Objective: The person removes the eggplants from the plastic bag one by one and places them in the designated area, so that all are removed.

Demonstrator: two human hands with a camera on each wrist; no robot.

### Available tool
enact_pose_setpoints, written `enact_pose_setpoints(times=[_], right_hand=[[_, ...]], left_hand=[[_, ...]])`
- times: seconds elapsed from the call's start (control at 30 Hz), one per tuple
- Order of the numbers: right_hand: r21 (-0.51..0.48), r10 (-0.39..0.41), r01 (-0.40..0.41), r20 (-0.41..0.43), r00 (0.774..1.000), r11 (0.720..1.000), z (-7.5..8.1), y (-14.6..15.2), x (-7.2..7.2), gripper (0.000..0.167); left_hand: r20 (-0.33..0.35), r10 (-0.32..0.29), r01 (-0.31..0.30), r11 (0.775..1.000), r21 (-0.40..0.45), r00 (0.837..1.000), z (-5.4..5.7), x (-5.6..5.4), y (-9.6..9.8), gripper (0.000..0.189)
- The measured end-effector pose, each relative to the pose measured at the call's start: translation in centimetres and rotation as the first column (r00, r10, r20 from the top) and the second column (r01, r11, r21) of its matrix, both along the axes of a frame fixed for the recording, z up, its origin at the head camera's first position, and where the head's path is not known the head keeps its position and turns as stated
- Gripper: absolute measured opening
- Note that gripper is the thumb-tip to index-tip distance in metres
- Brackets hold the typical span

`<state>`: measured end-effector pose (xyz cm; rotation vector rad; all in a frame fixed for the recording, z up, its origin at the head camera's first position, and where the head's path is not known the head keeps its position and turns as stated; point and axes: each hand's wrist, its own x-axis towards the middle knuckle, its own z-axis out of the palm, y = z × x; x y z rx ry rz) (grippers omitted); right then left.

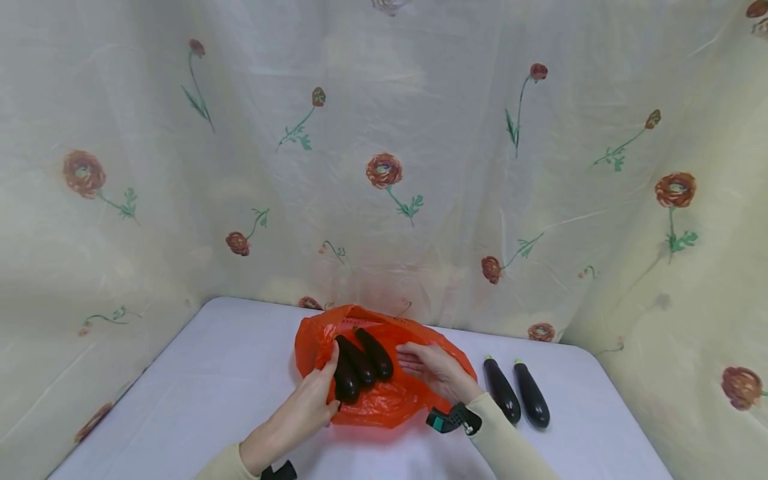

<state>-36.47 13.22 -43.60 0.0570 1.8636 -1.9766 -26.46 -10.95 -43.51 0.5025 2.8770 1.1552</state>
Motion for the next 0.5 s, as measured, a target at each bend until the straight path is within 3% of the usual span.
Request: enact_pose_setpoints(times=[0.5], right_hand=[[-0.063,-0.083,0.084,0.016,0.996,0.995,-1.8,-0.7,-1.4,0.038]], left_hand=[[-0.003,0.006,-0.006,1.0,-0.005,1.0,0.0,-0.1,0.0,0.099]])
